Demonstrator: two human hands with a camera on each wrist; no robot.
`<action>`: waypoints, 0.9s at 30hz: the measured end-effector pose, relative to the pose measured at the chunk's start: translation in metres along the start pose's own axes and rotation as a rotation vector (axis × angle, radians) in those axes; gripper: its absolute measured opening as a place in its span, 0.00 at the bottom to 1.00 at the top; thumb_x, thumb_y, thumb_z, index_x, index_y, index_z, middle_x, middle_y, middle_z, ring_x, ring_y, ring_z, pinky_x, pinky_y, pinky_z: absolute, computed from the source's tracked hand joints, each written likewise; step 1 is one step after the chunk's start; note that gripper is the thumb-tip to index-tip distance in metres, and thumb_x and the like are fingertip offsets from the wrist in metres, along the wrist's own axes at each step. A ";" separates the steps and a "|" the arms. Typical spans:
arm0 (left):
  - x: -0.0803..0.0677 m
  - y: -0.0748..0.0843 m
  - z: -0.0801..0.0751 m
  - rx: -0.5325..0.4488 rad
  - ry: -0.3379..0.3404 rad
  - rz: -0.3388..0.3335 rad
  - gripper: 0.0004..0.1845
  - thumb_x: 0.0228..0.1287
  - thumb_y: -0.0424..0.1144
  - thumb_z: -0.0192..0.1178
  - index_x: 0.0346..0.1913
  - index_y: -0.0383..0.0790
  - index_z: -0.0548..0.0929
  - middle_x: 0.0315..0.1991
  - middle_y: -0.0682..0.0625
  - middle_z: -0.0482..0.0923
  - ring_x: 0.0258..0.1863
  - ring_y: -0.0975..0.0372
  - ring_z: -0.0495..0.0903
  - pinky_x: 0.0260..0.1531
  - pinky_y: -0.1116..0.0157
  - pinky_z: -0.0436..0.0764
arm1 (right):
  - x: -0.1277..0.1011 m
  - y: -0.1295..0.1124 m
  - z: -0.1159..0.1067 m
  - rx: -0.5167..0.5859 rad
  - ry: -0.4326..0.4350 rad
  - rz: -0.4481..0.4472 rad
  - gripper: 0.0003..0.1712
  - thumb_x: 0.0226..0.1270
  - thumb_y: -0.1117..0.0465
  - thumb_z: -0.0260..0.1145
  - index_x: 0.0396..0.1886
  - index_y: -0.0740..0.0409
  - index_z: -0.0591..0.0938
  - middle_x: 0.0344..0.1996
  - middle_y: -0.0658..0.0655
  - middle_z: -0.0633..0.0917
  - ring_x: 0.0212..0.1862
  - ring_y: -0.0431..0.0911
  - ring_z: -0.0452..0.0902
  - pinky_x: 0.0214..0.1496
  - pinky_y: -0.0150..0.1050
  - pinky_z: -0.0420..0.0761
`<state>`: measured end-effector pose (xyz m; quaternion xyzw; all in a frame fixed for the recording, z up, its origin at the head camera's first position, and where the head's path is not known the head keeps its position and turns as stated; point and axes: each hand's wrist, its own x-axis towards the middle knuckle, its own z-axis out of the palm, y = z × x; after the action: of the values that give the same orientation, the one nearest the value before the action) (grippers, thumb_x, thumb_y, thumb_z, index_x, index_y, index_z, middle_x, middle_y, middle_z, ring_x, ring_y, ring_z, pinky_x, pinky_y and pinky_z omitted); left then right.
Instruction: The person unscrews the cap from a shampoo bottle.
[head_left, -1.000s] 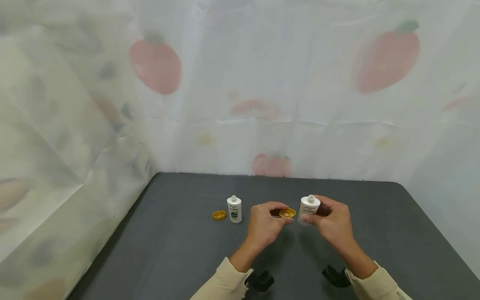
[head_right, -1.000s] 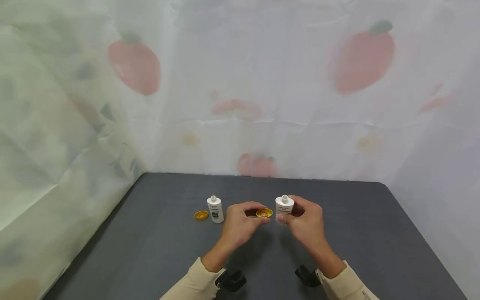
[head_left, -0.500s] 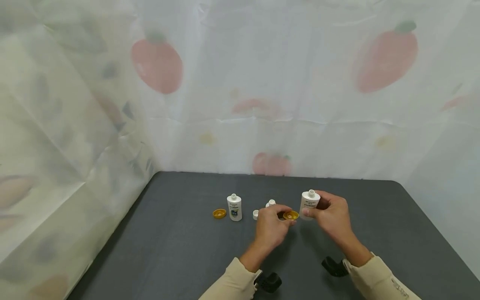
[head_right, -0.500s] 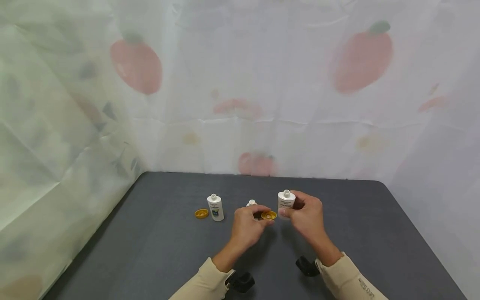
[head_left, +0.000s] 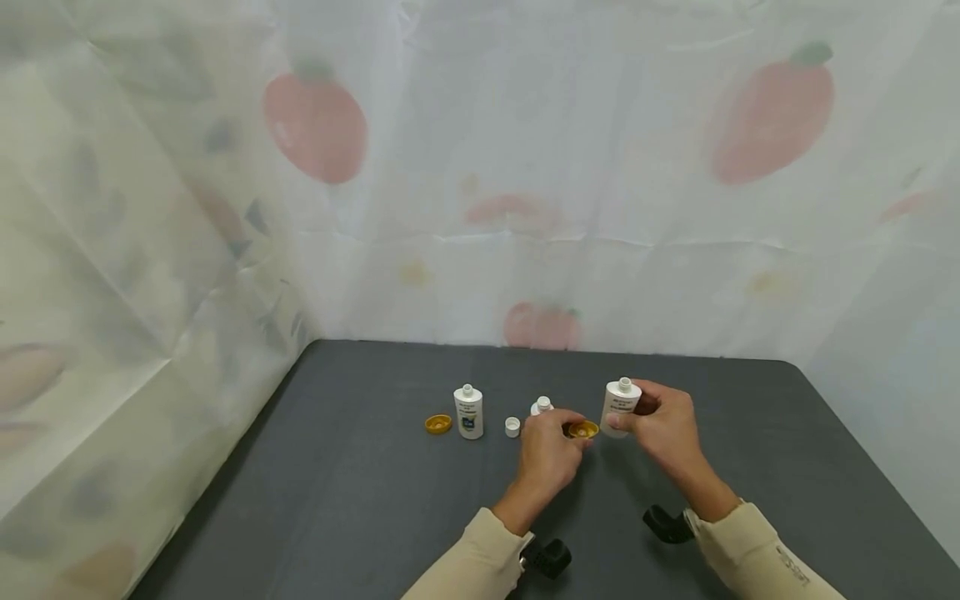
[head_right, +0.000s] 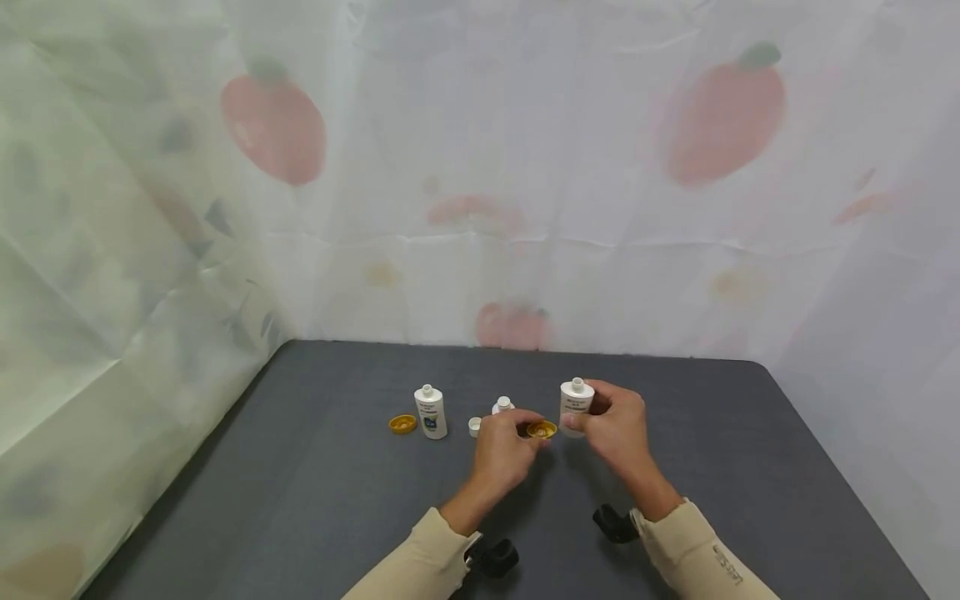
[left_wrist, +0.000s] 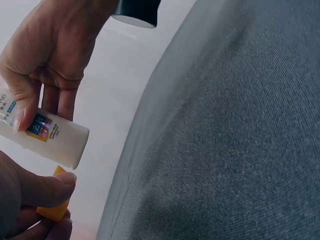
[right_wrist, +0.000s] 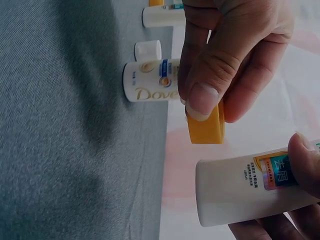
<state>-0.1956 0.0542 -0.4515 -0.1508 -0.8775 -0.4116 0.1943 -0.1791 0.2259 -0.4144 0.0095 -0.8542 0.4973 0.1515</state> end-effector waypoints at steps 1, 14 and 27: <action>0.000 -0.001 0.001 0.005 0.001 0.000 0.13 0.47 0.31 0.82 0.38 0.40 0.94 0.34 0.50 0.93 0.34 0.61 0.90 0.36 0.69 0.86 | 0.000 0.001 0.000 0.000 -0.001 -0.001 0.29 0.59 0.70 0.79 0.61 0.69 0.84 0.50 0.71 0.89 0.49 0.59 0.89 0.47 0.43 0.90; 0.002 0.000 0.010 0.069 0.022 0.034 0.12 0.45 0.30 0.82 0.36 0.41 0.94 0.33 0.51 0.92 0.32 0.60 0.90 0.36 0.67 0.87 | 0.006 0.016 0.001 0.018 -0.010 0.029 0.29 0.59 0.72 0.77 0.62 0.71 0.83 0.51 0.72 0.89 0.50 0.59 0.89 0.50 0.47 0.90; 0.004 -0.002 0.022 0.121 -0.002 0.005 0.12 0.46 0.33 0.82 0.36 0.42 0.93 0.34 0.51 0.92 0.33 0.61 0.89 0.36 0.65 0.85 | 0.007 0.028 0.001 0.055 -0.013 0.057 0.29 0.58 0.73 0.78 0.61 0.71 0.83 0.52 0.72 0.88 0.49 0.53 0.90 0.50 0.46 0.90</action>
<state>-0.2046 0.0710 -0.4639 -0.1412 -0.9007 -0.3570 0.2034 -0.1910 0.2405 -0.4365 -0.0075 -0.8412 0.5245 0.1314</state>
